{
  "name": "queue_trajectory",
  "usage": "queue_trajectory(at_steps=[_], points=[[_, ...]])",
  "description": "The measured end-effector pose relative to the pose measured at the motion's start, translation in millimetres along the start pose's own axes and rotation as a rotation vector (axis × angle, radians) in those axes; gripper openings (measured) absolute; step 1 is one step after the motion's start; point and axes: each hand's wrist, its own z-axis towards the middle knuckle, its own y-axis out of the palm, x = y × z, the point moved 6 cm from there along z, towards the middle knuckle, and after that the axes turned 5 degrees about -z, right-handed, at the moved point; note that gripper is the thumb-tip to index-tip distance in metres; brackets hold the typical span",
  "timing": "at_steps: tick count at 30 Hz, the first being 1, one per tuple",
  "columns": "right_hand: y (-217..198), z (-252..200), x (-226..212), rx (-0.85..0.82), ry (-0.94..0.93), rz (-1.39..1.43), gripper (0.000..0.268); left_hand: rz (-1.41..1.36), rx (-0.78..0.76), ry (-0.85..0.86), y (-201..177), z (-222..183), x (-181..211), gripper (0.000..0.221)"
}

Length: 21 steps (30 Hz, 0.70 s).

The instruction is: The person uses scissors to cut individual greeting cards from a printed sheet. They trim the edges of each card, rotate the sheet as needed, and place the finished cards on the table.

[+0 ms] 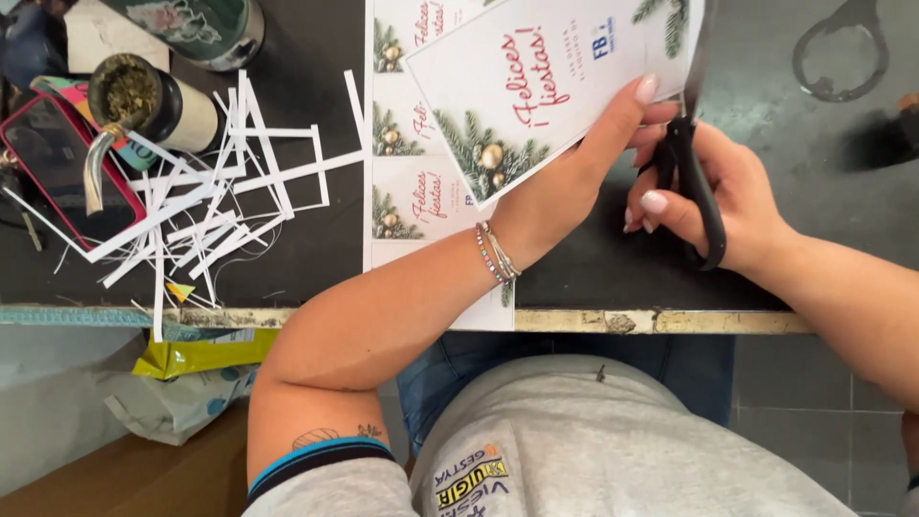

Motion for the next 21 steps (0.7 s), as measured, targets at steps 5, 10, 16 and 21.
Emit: queue_trajectory(at_steps=[5, 10, 16, 21], points=[[1.2, -1.4, 6.9, 0.004, -0.018, 0.102, 0.043, -0.051, -0.047, -0.068, 2.6, 1.5, -7.5, 0.068], [1.2, -0.6, 1.6, -0.014, -0.043, 0.101, 0.046, -0.051, -0.100, -0.163, 6.6, -0.5, -6.4, 0.079], [-0.8, -2.1, 6.6, -0.002, -0.029, 0.112, 0.046, -0.138, -0.086, -0.082, 7.1, 2.9, -10.6, 0.069], [0.3, -3.1, 4.3, -0.015, -0.031, 0.095, 0.040, -0.148, -0.139, -0.165, 12.5, 2.7, -15.7, 0.081]])
